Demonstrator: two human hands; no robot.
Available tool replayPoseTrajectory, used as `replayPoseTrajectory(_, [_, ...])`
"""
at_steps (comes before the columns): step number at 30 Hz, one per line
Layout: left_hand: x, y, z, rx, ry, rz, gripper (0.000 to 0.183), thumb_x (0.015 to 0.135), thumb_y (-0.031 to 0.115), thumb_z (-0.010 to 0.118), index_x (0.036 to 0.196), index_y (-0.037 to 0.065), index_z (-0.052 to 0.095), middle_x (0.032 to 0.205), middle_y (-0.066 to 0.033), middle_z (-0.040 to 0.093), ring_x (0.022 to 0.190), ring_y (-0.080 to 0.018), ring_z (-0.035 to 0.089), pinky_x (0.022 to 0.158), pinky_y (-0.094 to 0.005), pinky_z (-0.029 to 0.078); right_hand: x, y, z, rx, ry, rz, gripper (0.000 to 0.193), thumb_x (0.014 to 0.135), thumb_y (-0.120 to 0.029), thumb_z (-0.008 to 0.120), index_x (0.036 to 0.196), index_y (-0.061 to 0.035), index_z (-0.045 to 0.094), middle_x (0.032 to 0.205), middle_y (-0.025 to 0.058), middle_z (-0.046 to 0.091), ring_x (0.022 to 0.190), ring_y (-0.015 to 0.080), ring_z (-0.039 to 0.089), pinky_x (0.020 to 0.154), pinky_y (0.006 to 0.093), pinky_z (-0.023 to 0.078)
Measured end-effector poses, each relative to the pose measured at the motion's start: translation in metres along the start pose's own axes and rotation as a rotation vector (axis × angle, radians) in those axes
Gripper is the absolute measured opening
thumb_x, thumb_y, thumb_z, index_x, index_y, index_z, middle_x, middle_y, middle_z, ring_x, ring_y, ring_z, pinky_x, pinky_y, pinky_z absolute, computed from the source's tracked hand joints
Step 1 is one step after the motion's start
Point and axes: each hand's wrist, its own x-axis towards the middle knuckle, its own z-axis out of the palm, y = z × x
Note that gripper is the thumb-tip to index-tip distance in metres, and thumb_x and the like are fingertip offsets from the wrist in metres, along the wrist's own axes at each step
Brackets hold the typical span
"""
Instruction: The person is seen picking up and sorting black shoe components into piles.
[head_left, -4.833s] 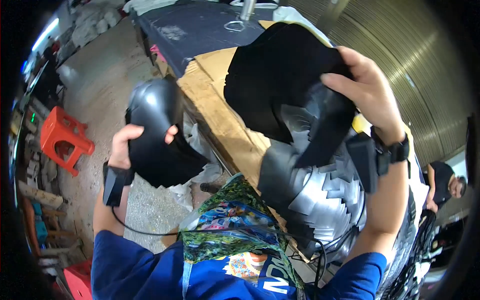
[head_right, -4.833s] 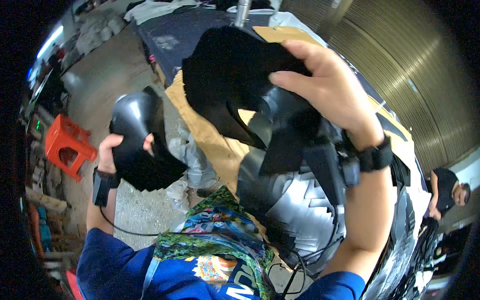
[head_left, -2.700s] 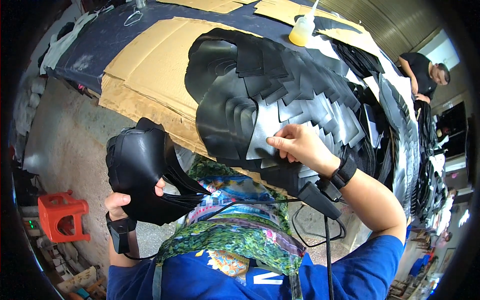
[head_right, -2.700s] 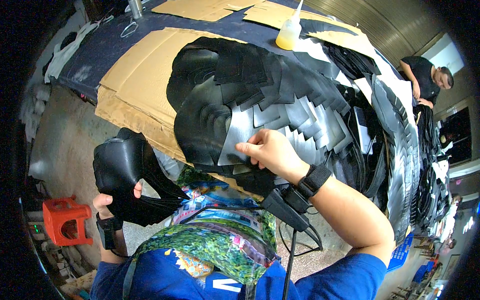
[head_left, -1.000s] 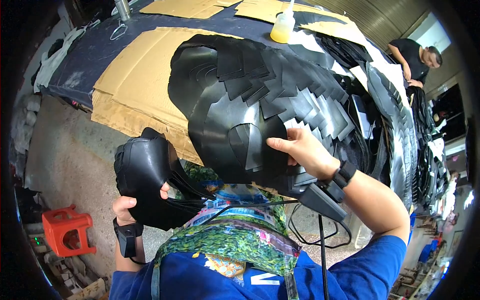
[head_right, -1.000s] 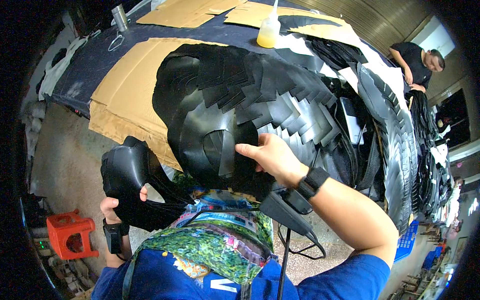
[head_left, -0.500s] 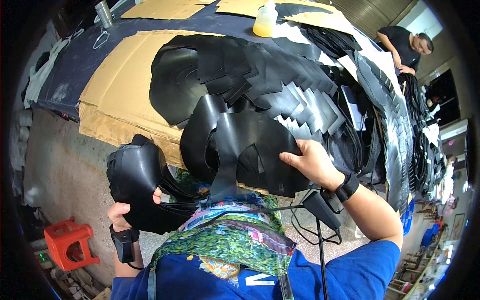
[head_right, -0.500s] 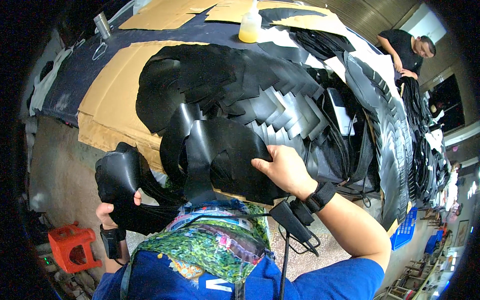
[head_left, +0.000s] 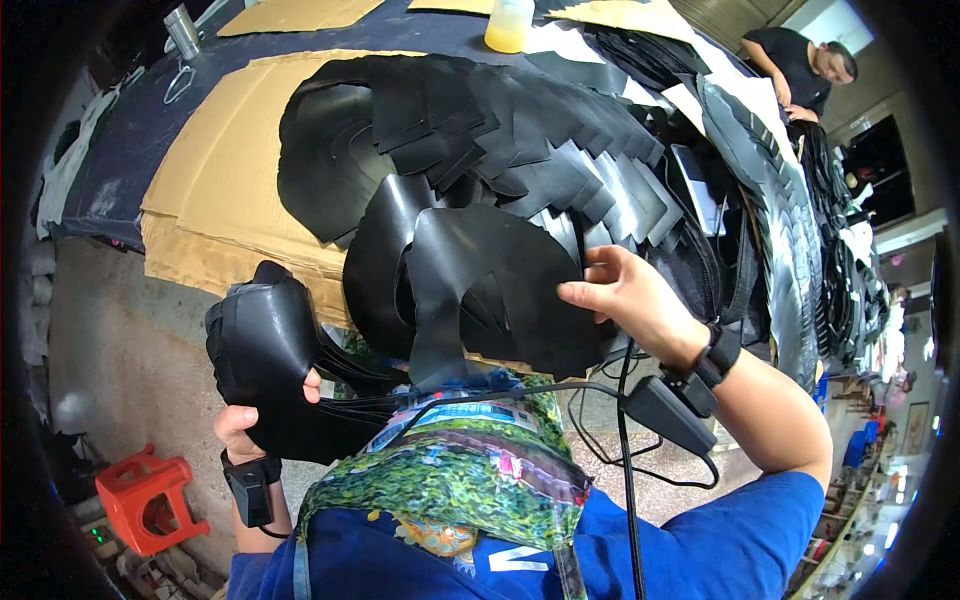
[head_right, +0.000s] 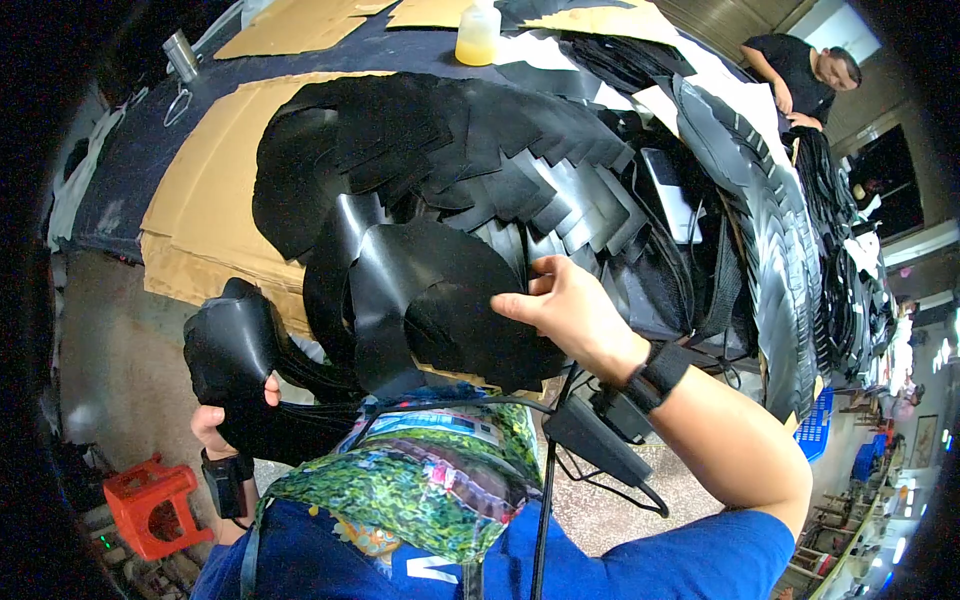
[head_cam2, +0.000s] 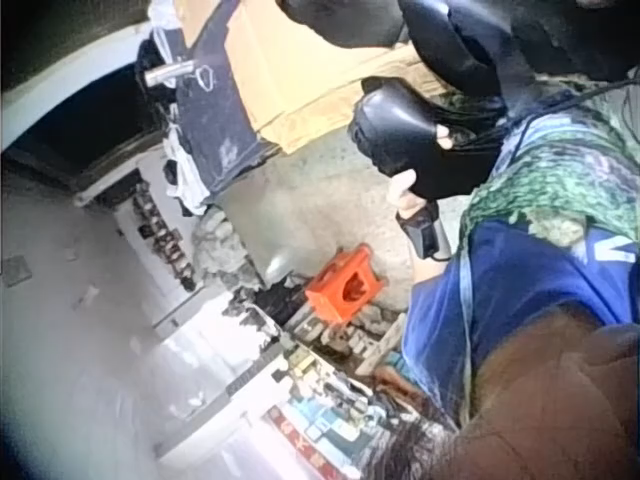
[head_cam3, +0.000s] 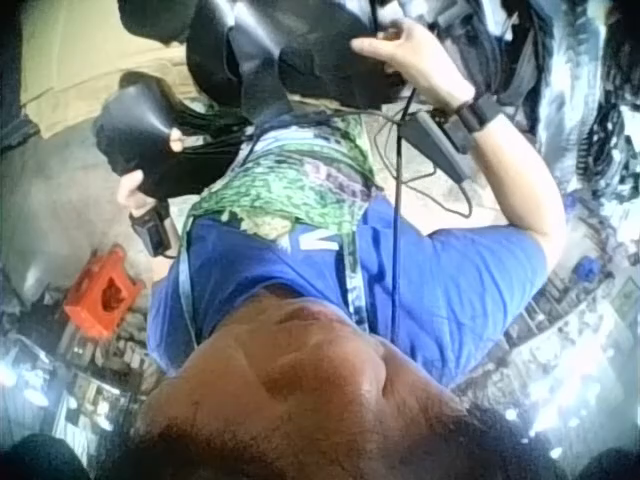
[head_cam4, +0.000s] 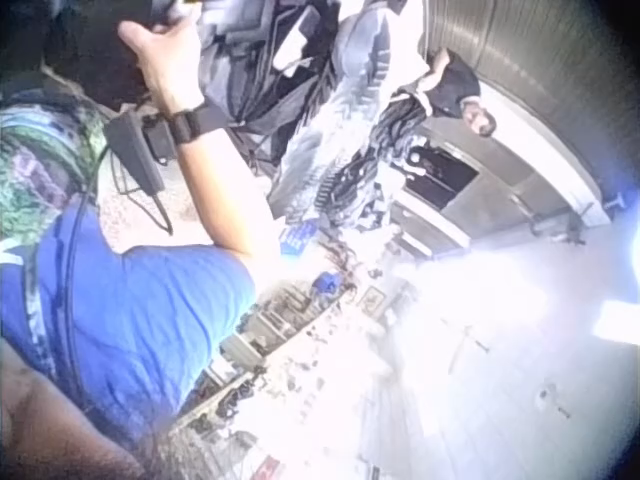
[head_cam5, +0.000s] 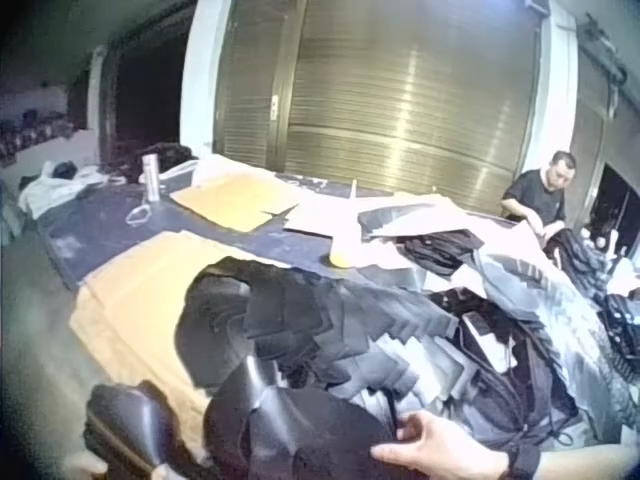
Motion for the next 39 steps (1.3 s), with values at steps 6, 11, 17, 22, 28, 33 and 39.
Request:
replayPoseTrajectory(6, [0.000, 0.000, 0.006, 0.012, -0.014, -0.003, 0.074, 0.054, 0.021, 0.057, 0.117, -0.011, 0.035, 0.097, -0.0276, 0.054, 0.081, -0.0309, 0.059, 0.078, -0.0369, 0.048, 0.016, 0.005, 0.015, -0.118, -0.076, -0.172, 0.041, 0.068, -0.022, 0.070, 0.095, 0.0048, 0.056, 0.082, 0.0194, 0.062, 0.078, 0.0259, 0.062, 0.072, 0.0329, 0.047])
replayPoseTrajectory(11, [0.003, -0.002, 0.009, 0.033, 0.014, -0.013, 0.076, 0.054, 0.022, 0.056, 0.119, -0.011, 0.034, 0.096, -0.0272, 0.054, 0.081, -0.0306, 0.059, 0.079, -0.0376, 0.047, 0.015, 0.005, 0.023, 0.130, -0.074, -0.124, 0.031, 0.072, -0.010, 0.065, 0.098, 0.0029, 0.055, 0.085, 0.0160, 0.063, 0.080, 0.0204, 0.061, 0.074, 0.0307, 0.046])
replayPoseTrajectory(17, [0.006, 0.000, 0.018, 0.082, 0.010, 0.007, 0.074, 0.055, 0.026, 0.055, 0.117, -0.009, 0.034, 0.091, -0.0249, 0.055, 0.078, -0.0277, 0.057, 0.075, -0.0348, 0.047, 0.005, 0.028, 0.006, 0.354, -0.171, -0.059, 0.026, 0.075, -0.004, 0.061, 0.099, 0.0025, 0.054, 0.092, 0.0077, 0.062, 0.083, 0.0115, 0.056, 0.077, 0.0262, 0.044])
replayPoseTrajectory(22, [0.005, -0.002, 0.015, 0.102, 0.049, 0.008, 0.074, 0.054, 0.026, 0.054, 0.117, -0.009, 0.035, 0.090, -0.0244, 0.055, 0.078, -0.0275, 0.057, 0.074, -0.0342, 0.047, -0.008, 0.033, -0.013, 0.386, -0.120, -0.023, 0.027, 0.076, 0.000, 0.057, 0.102, 0.0024, 0.052, 0.094, 0.0063, 0.061, 0.085, 0.0103, 0.055, 0.078, 0.0253, 0.044])
replayPoseTrajectory(28, [0.006, -0.001, 0.012, 0.068, 0.023, -0.032, 0.076, 0.055, 0.023, 0.056, 0.120, -0.009, 0.031, 0.095, -0.0263, 0.054, 0.082, -0.0297, 0.058, 0.077, -0.0365, 0.047, -0.004, 0.052, -0.012, -0.382, 0.177, -0.363, 0.052, 0.065, -0.014, 0.070, 0.107, 0.0029, 0.045, 0.094, 0.0189, 0.053, 0.090, 0.0312, 0.052, 0.083, 0.0350, 0.041])
replayPoseTrajectory(33, [0.004, -0.001, 0.009, 0.062, 0.010, -0.048, 0.078, 0.055, 0.021, 0.056, 0.122, -0.009, 0.029, 0.098, -0.0283, 0.053, 0.084, -0.0316, 0.058, 0.078, -0.0380, 0.047, 0.004, 0.057, -0.016, -0.512, 0.338, -0.448, 0.075, 0.056, -0.024, 0.077, 0.113, 0.0068, 0.038, 0.103, 0.0217, 0.042, 0.099, 0.0344, 0.044, 0.086, 0.0373, 0.038])
replayPoseTrajectory(39, [0.002, -0.003, 0.005, 0.031, 0.004, -0.068, 0.074, 0.056, 0.022, 0.056, 0.118, -0.012, 0.033, 0.097, -0.0283, 0.053, 0.084, -0.0313, 0.058, 0.078, -0.0364, 0.047, 0.006, 0.036, -0.020, -0.431, 0.206, -0.180, 0.073, 0.058, -0.026, 0.077, 0.110, 0.0075, 0.039, 0.102, 0.0267, 0.050, 0.097, 0.0360, 0.051, 0.084, 0.0364, 0.041])
